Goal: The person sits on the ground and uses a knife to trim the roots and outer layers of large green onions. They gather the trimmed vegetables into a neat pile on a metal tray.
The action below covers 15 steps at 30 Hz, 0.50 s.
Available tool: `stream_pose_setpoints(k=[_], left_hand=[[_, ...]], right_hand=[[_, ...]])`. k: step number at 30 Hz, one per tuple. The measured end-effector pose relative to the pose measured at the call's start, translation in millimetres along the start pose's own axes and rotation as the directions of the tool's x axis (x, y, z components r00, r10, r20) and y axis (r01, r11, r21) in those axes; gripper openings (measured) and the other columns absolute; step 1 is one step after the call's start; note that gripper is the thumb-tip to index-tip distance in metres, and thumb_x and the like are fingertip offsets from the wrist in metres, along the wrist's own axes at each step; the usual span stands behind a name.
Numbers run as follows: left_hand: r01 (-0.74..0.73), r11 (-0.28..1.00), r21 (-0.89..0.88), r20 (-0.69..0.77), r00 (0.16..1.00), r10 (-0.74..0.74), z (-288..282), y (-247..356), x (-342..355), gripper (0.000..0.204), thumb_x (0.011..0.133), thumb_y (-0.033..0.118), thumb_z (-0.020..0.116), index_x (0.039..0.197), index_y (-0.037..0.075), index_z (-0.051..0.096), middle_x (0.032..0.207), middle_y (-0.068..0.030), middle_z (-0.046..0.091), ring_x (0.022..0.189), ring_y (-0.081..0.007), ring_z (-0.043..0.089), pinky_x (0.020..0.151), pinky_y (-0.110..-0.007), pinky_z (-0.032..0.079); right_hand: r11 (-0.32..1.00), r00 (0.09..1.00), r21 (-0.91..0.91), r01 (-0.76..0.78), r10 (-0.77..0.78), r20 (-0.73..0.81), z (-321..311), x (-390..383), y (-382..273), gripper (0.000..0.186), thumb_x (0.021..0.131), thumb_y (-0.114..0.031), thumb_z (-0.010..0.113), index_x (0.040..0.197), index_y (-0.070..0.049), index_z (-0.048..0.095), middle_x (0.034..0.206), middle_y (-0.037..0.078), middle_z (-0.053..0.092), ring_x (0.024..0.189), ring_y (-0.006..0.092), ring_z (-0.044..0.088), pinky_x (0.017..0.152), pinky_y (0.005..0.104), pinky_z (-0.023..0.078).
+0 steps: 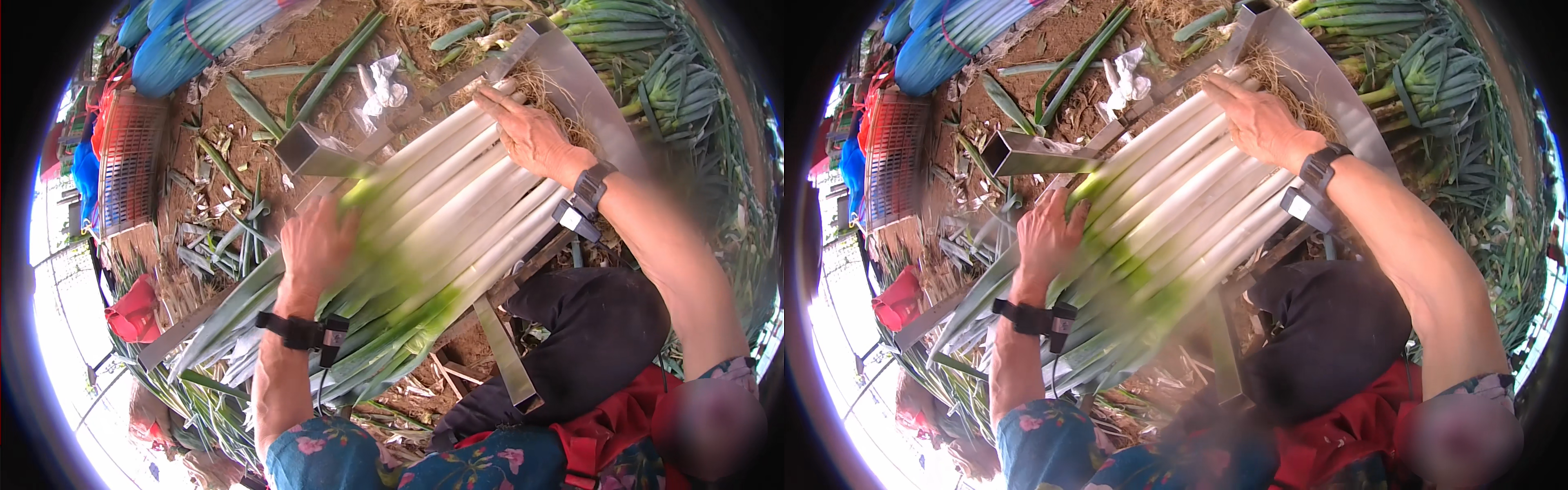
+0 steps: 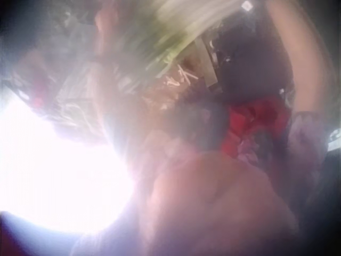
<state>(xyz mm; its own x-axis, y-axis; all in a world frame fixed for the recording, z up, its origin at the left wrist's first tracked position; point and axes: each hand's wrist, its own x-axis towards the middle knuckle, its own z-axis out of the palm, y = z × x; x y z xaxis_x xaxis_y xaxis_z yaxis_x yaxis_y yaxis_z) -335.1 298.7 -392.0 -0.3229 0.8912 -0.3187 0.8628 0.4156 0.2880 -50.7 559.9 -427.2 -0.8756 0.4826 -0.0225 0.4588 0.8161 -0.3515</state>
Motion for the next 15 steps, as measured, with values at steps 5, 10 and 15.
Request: stream_pose_setpoints(k=[5,10,15], left_hand=[[-0.083,0.988,0.127,-0.245,0.963,0.113,18,9,-14,0.048,0.093,0.030,0.065,0.135,0.008,0.057,0.124,-0.0151,0.062,0.115,-0.0350,0.057,0.091,-0.047,0.044],[-0.113,0.985,0.133,-0.210,0.968,0.139,27,-3,-10,0.044,0.093,0.030,0.061,0.132,0.009,0.057,0.116,-0.0148,0.062,0.112,-0.0365,0.057,0.089,-0.051,0.043],[-0.118,0.986,0.121,-0.218,0.966,0.142,35,-2,0,0.042,0.094,0.032,0.057,0.131,0.012,0.057,0.118,-0.0140,0.063,0.113,-0.0377,0.057,0.091,-0.053,0.043]], right_hand=[[0.999,0.999,-0.033,0.027,-0.028,-0.035,11,1,5,0.068,0.096,0.000,0.052,0.159,-0.019,0.036,0.165,0.007,0.037,0.112,0.0370,0.067,0.098,0.0460,0.057],[0.998,0.998,0.035,-0.049,0.047,0.034,2,1,-5,0.067,0.091,0.005,0.050,0.155,-0.013,0.042,0.163,0.012,0.039,0.108,0.0383,0.068,0.098,0.0440,0.057],[0.992,0.994,0.110,0.055,-0.044,-0.103,-17,8,12,0.060,0.090,-0.001,0.053,0.150,-0.007,0.050,0.142,0.017,0.061,0.104,0.0327,0.070,0.098,0.0422,0.056]])
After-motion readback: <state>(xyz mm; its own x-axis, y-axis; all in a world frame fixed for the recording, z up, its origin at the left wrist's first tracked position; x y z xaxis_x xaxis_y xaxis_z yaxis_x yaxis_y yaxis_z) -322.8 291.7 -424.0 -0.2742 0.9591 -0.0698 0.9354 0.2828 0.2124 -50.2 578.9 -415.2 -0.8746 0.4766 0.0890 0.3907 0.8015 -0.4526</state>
